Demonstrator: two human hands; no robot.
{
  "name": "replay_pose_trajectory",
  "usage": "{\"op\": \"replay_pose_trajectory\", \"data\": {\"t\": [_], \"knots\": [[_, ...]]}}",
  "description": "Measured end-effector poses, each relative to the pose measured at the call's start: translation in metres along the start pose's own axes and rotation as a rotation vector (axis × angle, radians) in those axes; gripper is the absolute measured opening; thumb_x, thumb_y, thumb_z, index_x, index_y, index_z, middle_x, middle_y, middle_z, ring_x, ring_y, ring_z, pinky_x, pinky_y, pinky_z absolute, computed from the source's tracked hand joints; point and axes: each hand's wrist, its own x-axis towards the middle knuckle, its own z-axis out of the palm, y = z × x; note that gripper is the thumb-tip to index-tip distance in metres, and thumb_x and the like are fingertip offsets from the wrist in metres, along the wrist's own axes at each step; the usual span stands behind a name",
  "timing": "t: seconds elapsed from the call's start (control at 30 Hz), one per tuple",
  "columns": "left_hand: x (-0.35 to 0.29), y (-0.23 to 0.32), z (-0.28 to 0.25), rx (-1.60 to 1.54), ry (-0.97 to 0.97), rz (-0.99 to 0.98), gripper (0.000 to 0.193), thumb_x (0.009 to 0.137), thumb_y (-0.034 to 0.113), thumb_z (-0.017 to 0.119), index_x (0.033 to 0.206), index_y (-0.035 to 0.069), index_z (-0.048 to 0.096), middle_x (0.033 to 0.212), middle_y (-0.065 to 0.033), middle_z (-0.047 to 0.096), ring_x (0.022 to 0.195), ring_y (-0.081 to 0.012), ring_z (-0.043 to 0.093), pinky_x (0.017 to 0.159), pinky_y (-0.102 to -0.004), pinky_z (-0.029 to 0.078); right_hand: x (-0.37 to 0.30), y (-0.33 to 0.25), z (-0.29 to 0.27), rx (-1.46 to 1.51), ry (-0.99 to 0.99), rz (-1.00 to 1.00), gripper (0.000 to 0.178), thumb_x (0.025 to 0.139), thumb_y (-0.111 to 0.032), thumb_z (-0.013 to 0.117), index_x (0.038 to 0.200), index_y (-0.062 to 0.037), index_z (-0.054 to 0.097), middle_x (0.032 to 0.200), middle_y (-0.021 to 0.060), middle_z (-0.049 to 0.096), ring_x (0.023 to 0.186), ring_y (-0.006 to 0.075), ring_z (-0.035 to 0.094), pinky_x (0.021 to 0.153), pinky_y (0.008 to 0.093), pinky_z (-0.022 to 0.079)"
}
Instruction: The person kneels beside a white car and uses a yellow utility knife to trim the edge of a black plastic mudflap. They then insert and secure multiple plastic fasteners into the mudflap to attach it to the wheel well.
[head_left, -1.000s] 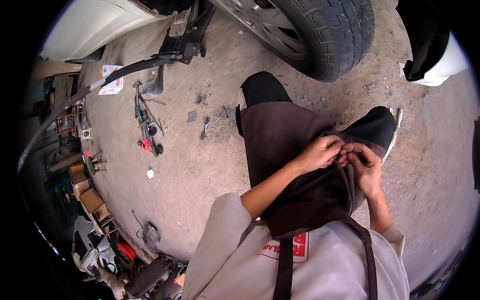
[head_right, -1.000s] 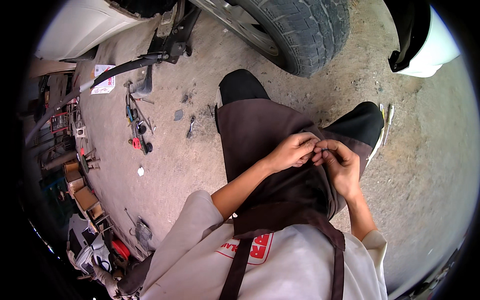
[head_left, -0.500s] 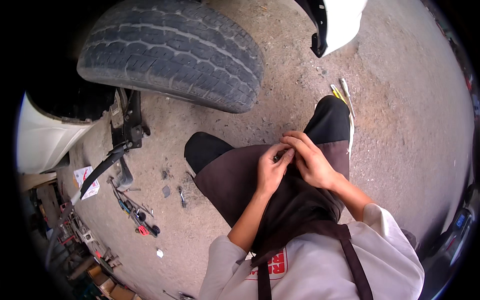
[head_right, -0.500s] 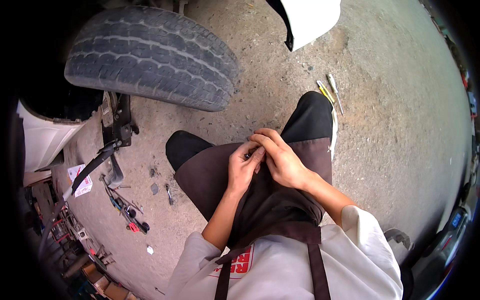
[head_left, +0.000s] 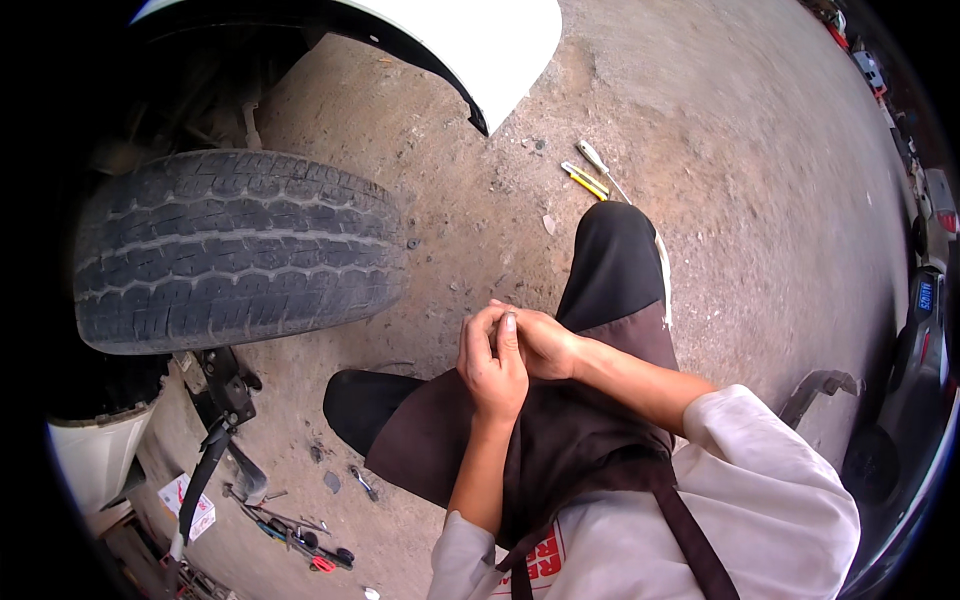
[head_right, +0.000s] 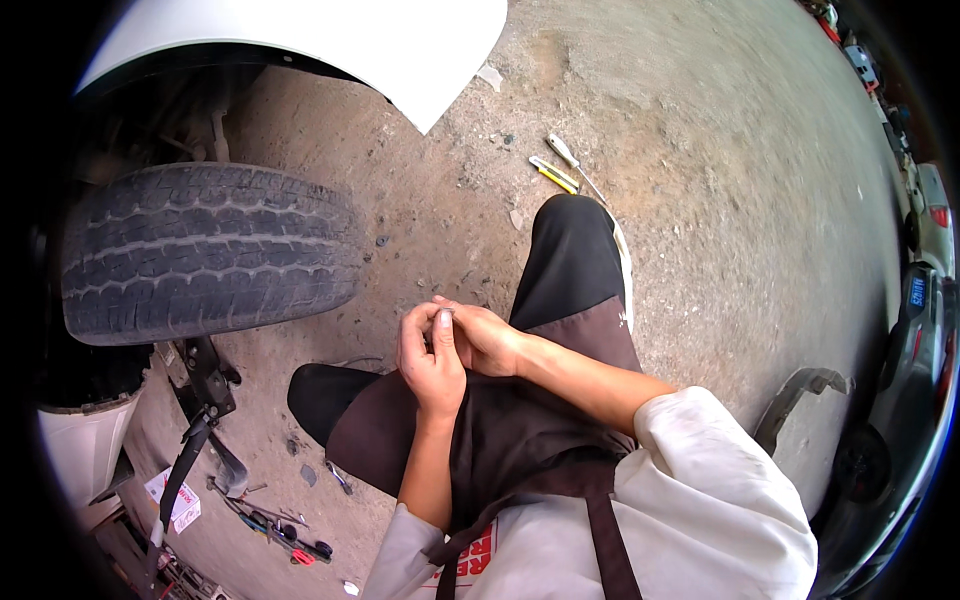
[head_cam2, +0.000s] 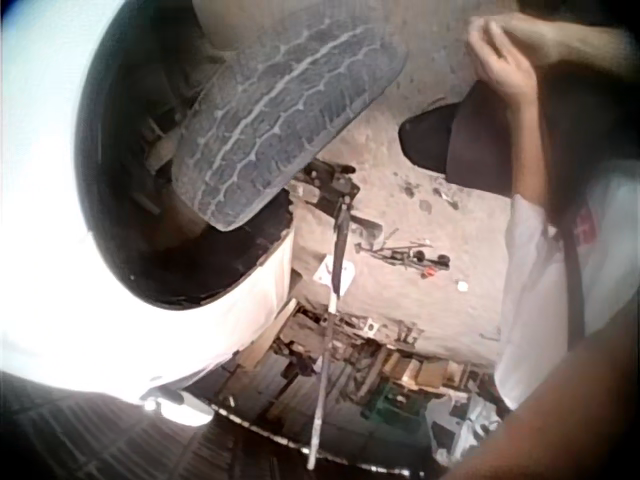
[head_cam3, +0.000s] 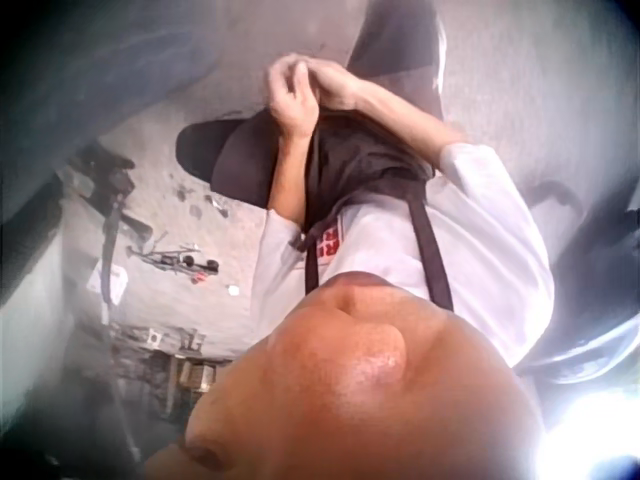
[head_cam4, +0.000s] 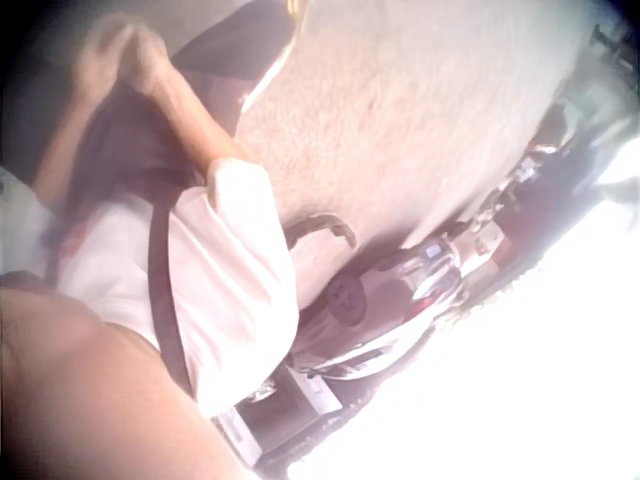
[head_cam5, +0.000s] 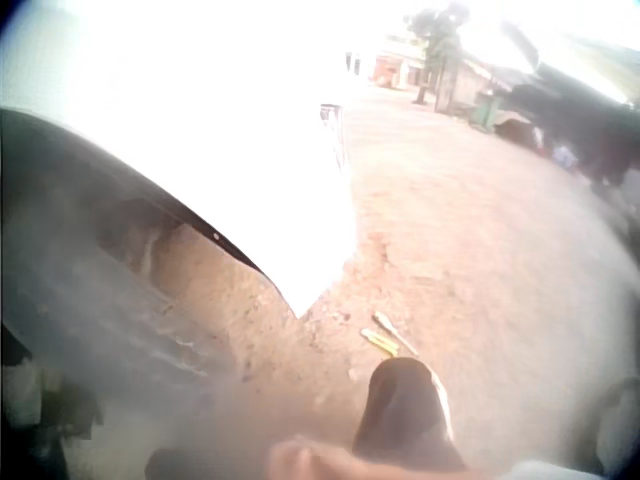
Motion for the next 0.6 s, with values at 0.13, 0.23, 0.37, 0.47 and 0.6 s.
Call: {"op": "replay_pose_trajectory", "data": {"t": [0.13, 0.23, 0.37, 0.47, 0.6], "knots": [[0.006, -0.003, 0.005, 0.141, -0.117, 0.120, 0.013, 0.092, 0.012, 0.066, 0.098, 0.001, 0.063, 0.092, -0.0117, 0.065, 0.084, -0.0307, 0.059, 0.078, -0.0411, 0.047, 0.010, -0.001, -0.013, 0.147, -0.161, 0.083, 0.035, 0.106, -0.035, 0.045, 0.099, -0.0057, 0.062, 0.100, 0.0051, 0.065, 0.091, 0.0155, 0.061, 0.086, 0.0311, 0.052], [0.015, -0.006, 0.011, 0.154, -0.161, 0.161, 0.013, 0.091, 0.012, 0.068, 0.098, 0.002, 0.063, 0.093, -0.0116, 0.065, 0.088, -0.0311, 0.058, 0.080, -0.0412, 0.046, 0.019, -0.018, -0.019, 0.246, -0.146, 0.118, 0.036, 0.106, -0.033, 0.046, 0.095, -0.0033, 0.062, 0.097, 0.0073, 0.065, 0.090, 0.0185, 0.061, 0.086, 0.0334, 0.052], [0.031, -0.005, 0.023, 0.114, -0.186, 0.128, 0.011, 0.092, 0.012, 0.067, 0.098, 0.003, 0.064, 0.096, -0.0108, 0.065, 0.092, -0.0289, 0.059, 0.083, -0.0389, 0.047, 0.018, -0.043, -0.020, 0.240, -0.082, 0.113, 0.032, 0.104, -0.028, 0.047, 0.100, -0.0003, 0.062, 0.100, 0.0104, 0.066, 0.094, 0.0221, 0.064, 0.089, 0.0359, 0.053], [0.039, -0.012, 0.030, -0.119, -0.174, -0.053, 0.014, 0.094, 0.014, 0.065, 0.100, 0.001, 0.063, 0.100, -0.0131, 0.065, 0.091, -0.0282, 0.062, 0.082, -0.0391, 0.048, 0.019, -0.060, -0.022, 0.042, -0.080, -0.061, 0.024, 0.102, -0.015, 0.047, 0.114, 0.0034, 0.058, 0.107, 0.0116, 0.063, 0.099, 0.0214, 0.063, 0.091, 0.0362, 0.054], [0.065, -0.006, 0.015, -0.666, -0.180, -0.220, 0.016, 0.104, 0.014, 0.052, 0.113, 0.001, 0.050, 0.095, -0.0108, 0.064, 0.083, -0.0147, 0.062, 0.077, -0.0296, 0.053, 0.012, -0.091, -0.016, -0.180, -0.107, -0.205, 0.022, 0.102, -0.004, 0.044, 0.120, 0.0068, 0.053, 0.095, 0.0086, 0.063, 0.071, 0.0106, 0.060, 0.058, 0.0242, 0.050]]}}
